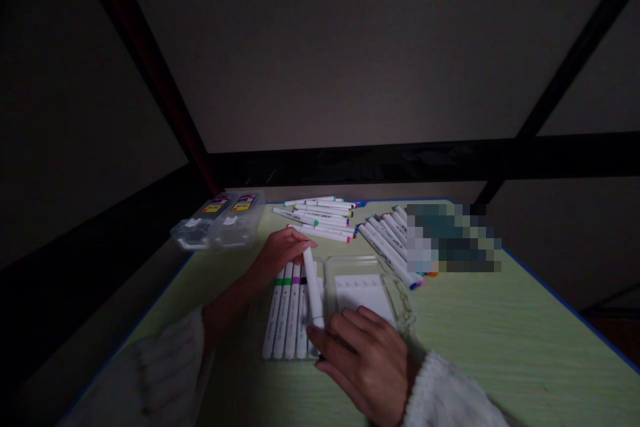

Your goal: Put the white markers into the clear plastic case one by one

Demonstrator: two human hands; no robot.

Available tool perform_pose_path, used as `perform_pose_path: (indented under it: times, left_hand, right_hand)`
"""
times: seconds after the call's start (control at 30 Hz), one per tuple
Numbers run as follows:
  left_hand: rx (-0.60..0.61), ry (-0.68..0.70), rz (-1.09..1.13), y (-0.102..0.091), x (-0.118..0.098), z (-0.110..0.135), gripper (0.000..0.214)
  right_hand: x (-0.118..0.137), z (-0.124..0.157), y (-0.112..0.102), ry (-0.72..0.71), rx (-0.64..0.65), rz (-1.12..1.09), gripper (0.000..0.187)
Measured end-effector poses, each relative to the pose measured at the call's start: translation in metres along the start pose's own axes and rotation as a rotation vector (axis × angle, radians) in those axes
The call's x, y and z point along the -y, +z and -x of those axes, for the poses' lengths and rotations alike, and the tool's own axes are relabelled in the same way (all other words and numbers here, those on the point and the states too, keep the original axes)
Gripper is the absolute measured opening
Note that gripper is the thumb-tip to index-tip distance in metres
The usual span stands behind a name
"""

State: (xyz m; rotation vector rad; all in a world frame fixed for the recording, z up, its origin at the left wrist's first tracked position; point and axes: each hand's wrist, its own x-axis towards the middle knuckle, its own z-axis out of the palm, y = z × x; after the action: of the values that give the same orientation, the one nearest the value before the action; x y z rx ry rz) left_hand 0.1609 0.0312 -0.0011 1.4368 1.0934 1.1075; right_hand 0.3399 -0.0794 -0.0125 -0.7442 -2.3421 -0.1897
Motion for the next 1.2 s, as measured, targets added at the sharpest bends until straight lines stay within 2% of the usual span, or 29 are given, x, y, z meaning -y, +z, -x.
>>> perform_pose_path:
  times: [0.2, 0.47, 0.63, 0.9, 1.2]
  left_hand:
    - [0.008, 0.016, -0.087, 0.000, 0.003, 0.001, 0.015]
    - [0.049, 0.129, -0.274, 0.003, 0.007, 0.002, 0.025]
    - [0.071, 0.150, -0.370, 0.004, 0.009, 0.005, 0.025]
    - [0.115, 0.193, -0.451, 0.003, 0.011, 0.006, 0.025]
    - [0.124, 0.180, -0.462, 0.004, 0.008, 0.009, 0.026]
  right_hand:
    - [0.000, 0.001, 0.002, 0.028, -0.008, 0.005, 0.037]
    - [0.000, 0.002, 0.005, 0.028, 0.034, -0.020, 0.037]
    - [0.002, 0.002, 0.006, 0.045, 0.043, -0.050, 0.039]
    - [0.002, 0.004, 0.005, 0.053, 0.087, -0.042, 0.038]
    - [0.001, 0.004, 0.000, 0.079, 0.175, -0.059, 0.034]
